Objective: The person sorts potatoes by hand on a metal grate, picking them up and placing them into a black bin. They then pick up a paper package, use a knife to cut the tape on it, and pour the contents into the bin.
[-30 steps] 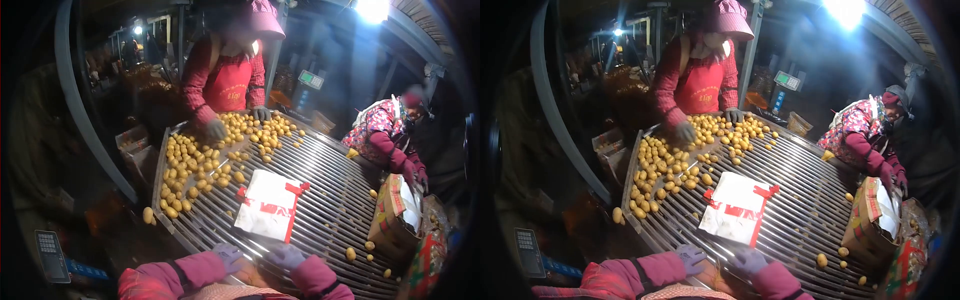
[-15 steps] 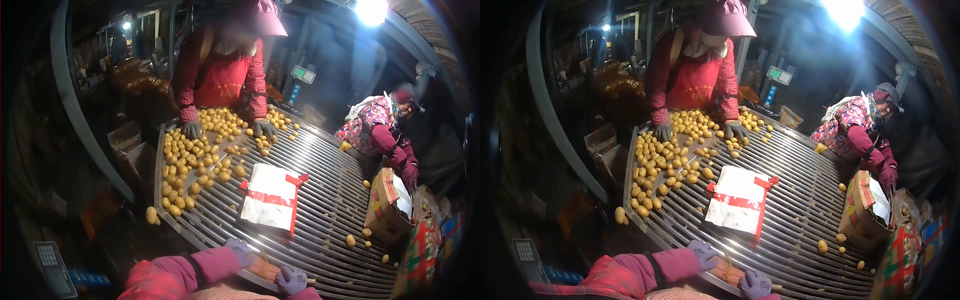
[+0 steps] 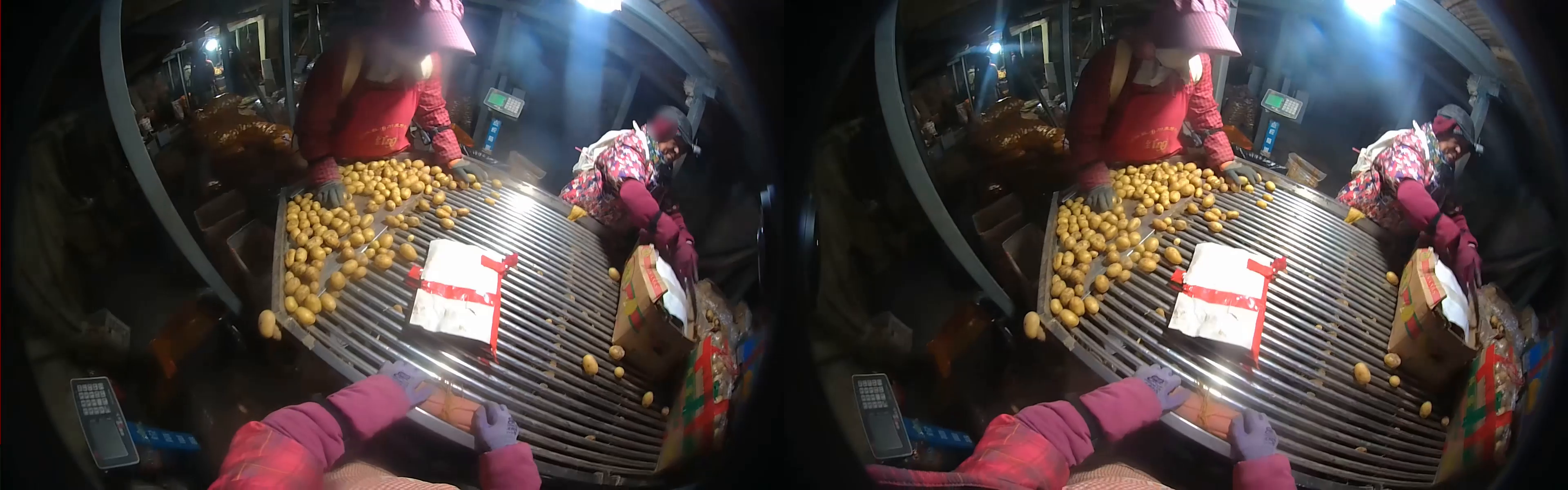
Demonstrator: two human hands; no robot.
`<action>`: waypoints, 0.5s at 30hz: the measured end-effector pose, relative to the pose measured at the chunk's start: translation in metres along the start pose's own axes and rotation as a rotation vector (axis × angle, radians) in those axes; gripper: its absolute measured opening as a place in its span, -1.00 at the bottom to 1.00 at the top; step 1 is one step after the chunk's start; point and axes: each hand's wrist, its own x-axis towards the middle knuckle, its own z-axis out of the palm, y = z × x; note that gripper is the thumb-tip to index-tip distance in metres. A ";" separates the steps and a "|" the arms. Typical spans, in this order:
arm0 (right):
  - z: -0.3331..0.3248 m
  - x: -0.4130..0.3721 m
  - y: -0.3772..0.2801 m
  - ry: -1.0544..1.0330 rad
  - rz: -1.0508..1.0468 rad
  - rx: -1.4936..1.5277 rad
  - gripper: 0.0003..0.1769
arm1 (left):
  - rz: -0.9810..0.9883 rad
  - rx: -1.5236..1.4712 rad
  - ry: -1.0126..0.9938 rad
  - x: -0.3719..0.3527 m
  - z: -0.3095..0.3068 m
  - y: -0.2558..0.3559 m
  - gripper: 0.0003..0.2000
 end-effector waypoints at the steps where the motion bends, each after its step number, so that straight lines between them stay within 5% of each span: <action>1: 0.000 -0.002 0.000 -0.003 -0.009 0.021 -0.64 | -0.011 0.014 0.066 0.000 0.006 0.000 -0.50; 6: 0.000 -0.008 0.041 -0.013 -0.122 0.044 -0.54 | -0.083 0.063 0.145 -0.002 0.011 0.011 -0.53; 8: -0.029 -0.013 0.048 -0.224 0.038 -0.069 -0.53 | -0.132 0.038 0.204 -0.002 0.017 0.011 -0.52; 11: -0.040 -0.016 0.063 -0.300 -0.046 -0.200 -0.52 | -0.211 0.027 0.198 0.000 0.021 0.015 -0.52; 15: -0.056 -0.016 0.052 -0.477 0.032 -0.036 -0.53 | -0.287 0.047 0.189 0.000 0.018 0.020 -0.52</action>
